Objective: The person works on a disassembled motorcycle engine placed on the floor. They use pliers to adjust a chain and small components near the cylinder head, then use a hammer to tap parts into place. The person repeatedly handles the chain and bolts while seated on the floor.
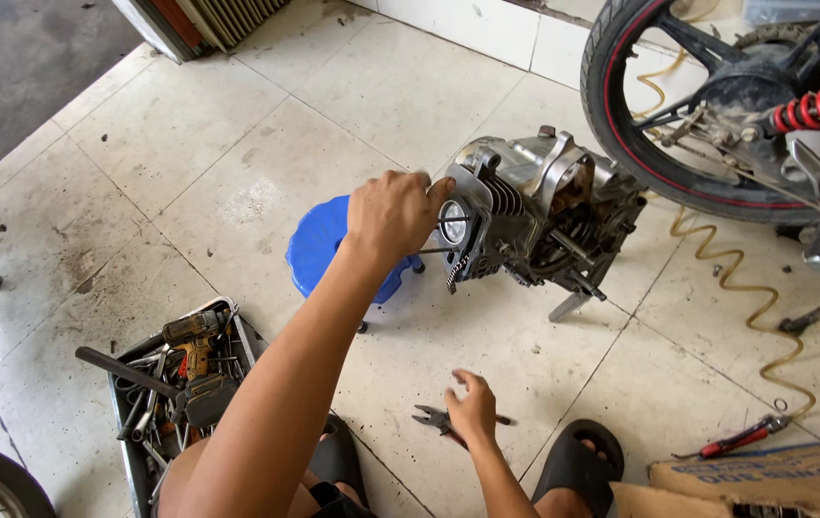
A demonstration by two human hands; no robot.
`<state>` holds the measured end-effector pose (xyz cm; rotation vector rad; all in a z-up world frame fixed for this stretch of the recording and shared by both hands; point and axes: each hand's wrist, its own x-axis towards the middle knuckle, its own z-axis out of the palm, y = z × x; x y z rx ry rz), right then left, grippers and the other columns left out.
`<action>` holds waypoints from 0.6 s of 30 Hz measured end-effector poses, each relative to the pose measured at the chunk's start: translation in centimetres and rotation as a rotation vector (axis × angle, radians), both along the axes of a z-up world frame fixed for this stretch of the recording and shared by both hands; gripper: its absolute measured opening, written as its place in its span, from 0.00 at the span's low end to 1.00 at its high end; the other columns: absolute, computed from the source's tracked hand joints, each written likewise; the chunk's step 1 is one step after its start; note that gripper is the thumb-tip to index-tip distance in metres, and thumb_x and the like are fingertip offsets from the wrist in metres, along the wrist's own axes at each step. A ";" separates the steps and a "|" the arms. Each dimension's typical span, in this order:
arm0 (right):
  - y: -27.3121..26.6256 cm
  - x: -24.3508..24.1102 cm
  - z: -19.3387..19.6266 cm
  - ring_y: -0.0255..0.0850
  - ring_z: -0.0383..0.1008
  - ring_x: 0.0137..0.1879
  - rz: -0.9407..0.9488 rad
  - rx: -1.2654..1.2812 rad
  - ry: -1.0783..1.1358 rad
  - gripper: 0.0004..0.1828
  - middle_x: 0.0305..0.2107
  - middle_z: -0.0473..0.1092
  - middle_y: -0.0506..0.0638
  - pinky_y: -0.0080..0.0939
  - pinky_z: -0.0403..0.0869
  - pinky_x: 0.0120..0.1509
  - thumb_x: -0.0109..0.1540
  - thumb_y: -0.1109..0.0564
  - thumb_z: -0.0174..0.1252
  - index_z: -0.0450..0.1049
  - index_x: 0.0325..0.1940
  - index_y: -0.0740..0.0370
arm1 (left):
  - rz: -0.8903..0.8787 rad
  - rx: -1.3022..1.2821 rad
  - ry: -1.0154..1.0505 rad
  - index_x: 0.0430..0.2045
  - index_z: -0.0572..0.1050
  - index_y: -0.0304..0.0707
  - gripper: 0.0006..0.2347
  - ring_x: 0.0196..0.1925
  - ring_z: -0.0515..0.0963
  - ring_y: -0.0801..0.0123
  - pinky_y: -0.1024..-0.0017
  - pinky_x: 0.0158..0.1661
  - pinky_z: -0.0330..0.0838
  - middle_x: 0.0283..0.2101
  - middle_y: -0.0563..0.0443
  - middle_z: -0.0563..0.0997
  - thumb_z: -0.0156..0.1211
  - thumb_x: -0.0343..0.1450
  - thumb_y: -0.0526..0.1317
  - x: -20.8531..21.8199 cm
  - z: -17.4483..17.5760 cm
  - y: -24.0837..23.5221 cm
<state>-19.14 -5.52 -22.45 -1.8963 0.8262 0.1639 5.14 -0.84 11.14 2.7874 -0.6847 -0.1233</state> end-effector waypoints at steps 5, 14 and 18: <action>-1.4 5.6 4.9 0.35 0.73 0.35 -0.387 0.200 -0.215 0.14 0.39 0.79 0.50 0.33 0.73 0.37 0.64 0.56 0.59 0.79 0.53 0.57 | -0.034 0.012 -0.138 0.15 0.77 0.40 0.24 0.26 0.82 0.43 0.54 0.29 0.74 0.19 0.44 0.79 0.44 0.77 0.53 0.9 -1.4 0.5; 0.7 12.1 11.9 0.37 0.68 0.32 -0.608 0.416 -0.495 0.08 0.27 0.73 0.50 0.37 0.73 0.43 0.63 0.65 0.58 0.79 0.45 0.64 | -0.343 0.163 0.176 0.30 0.76 0.37 0.12 0.30 0.76 0.58 0.60 0.29 0.71 0.29 0.49 0.80 0.41 0.75 0.36 7.2 0.8 0.5; 1.3 14.2 8.1 0.37 0.71 0.33 -0.587 0.408 -0.502 0.04 0.23 0.71 0.48 0.38 0.74 0.42 0.62 0.63 0.60 0.79 0.40 0.62 | -0.416 0.194 0.186 0.13 0.62 0.36 0.11 0.18 0.59 0.62 0.61 0.19 0.54 0.15 0.48 0.64 0.45 0.67 0.25 8.9 -1.8 -1.0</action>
